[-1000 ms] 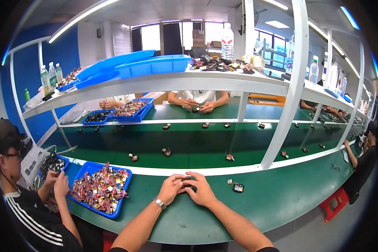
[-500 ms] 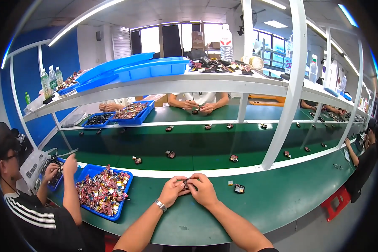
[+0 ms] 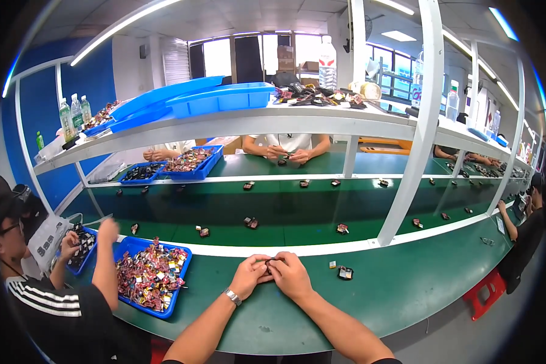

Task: The person is sitting at a production line and assembling small electronic components.

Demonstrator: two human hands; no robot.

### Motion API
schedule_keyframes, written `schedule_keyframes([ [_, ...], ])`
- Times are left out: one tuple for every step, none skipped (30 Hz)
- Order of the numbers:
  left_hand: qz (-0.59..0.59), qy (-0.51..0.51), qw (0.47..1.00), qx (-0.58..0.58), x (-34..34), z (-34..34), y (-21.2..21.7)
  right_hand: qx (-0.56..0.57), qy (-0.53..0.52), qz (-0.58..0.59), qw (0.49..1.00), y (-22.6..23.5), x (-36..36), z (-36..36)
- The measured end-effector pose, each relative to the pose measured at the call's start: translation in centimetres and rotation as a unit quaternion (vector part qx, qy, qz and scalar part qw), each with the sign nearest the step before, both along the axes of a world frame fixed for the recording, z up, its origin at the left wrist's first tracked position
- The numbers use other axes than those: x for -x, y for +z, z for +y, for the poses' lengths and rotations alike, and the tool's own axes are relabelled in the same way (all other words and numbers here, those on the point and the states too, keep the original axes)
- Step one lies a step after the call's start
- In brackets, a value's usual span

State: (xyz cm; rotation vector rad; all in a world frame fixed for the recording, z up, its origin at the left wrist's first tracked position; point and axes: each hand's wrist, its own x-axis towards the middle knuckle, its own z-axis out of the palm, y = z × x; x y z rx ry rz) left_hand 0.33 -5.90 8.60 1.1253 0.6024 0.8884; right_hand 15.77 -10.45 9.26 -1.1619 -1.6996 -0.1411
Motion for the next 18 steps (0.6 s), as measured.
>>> schedule_keyframes([
  [0.003, 0.002, 1.000, -0.003, 0.0, 0.0, 0.0, 0.002, -0.010, -0.009, 1.000, -0.1, 0.1, 0.1],
  [0.004, 0.002, 1.000, -0.003, 0.0, -0.1, 0.1, 0.003, -0.010, -0.009, 1.000, -0.2, 0.2, 0.1],
  [0.006, 0.009, 1.000, -0.004, -0.1, -0.1, 0.2, 0.017, -0.015, -0.018, 1.000, -0.4, 0.3, 0.1],
  [0.008, 0.016, 1.000, -0.007, -0.1, -0.2, 0.3, 0.030, -0.021, -0.027, 0.999, -0.4, 0.4, 0.1],
  [0.008, 0.016, 1.000, -0.007, -0.2, -0.2, 0.3, 0.030, -0.021, -0.027, 0.999, -0.5, 0.3, 0.1],
  [0.007, 0.026, 1.000, 0.001, -0.2, -0.1, 0.3, 0.007, -0.018, -0.038, 0.999, -0.5, 0.4, 0.3],
  [0.006, 0.037, 0.999, 0.008, -0.1, 0.0, 0.3, -0.017, -0.015, -0.049, 0.999, -0.5, 0.5, 0.4],
  [0.006, 0.040, 0.999, 0.007, 0.0, 0.2, 0.1, -0.018, -0.013, -0.049, 0.999, -0.5, 0.6, 0.4],
  [0.012, 0.040, 0.999, 0.014, 0.2, 0.3, -0.1, -0.004, -0.002, -0.042, 0.999, -0.5, 0.8, 0.3],
  [0.018, 0.041, 0.999, 0.021, 0.4, 0.4, -0.2, 0.010, 0.010, -0.035, 0.999, -0.5, 1.0, 0.3],
  [0.017, 0.046, 0.999, 0.020, 0.4, 0.5, -0.3, 0.008, 0.016, -0.037, 0.999, -0.5, 1.0, 1.1],
  [-0.004, 0.078, 0.997, 0.018, 0.1, 0.4, -0.1, 0.030, 0.015, -0.028, 0.999, -0.8, 0.6, 2.3],
  [-0.027, 0.108, 0.994, 0.014, -0.3, 0.3, 0.2, 0.049, 0.013, -0.023, 0.998, -0.7, 0.1, 3.6],
  [-0.004, 0.145, 0.989, -0.031, -0.3, 0.9, -0.5, 0.049, -0.011, -0.009, 0.999, -0.5, -0.5, 5.0],
  [-0.008, 0.145, 0.989, -0.033, -0.3, 1.4, -0.8, 0.053, -0.050, -0.004, 0.997, -1.0, -1.6, 7.1],
  [0.016, 0.163, 0.985, -0.062, 0.2, 1.7, -1.1, 0.063, -0.059, 0.003, 0.996, -0.8, -2.5, 8.5],
  [0.038, 0.180, 0.979, -0.091, 0.4, 1.9, -1.4, 0.092, -0.082, -0.001, 0.992, -0.6, -3.4, 9.9],
  [0.022, 0.177, 0.982, -0.069, 0.3, 2.2, -1.6, 0.099, -0.096, 0.009, 0.990, -1.2, -4.9, 11.1],
])
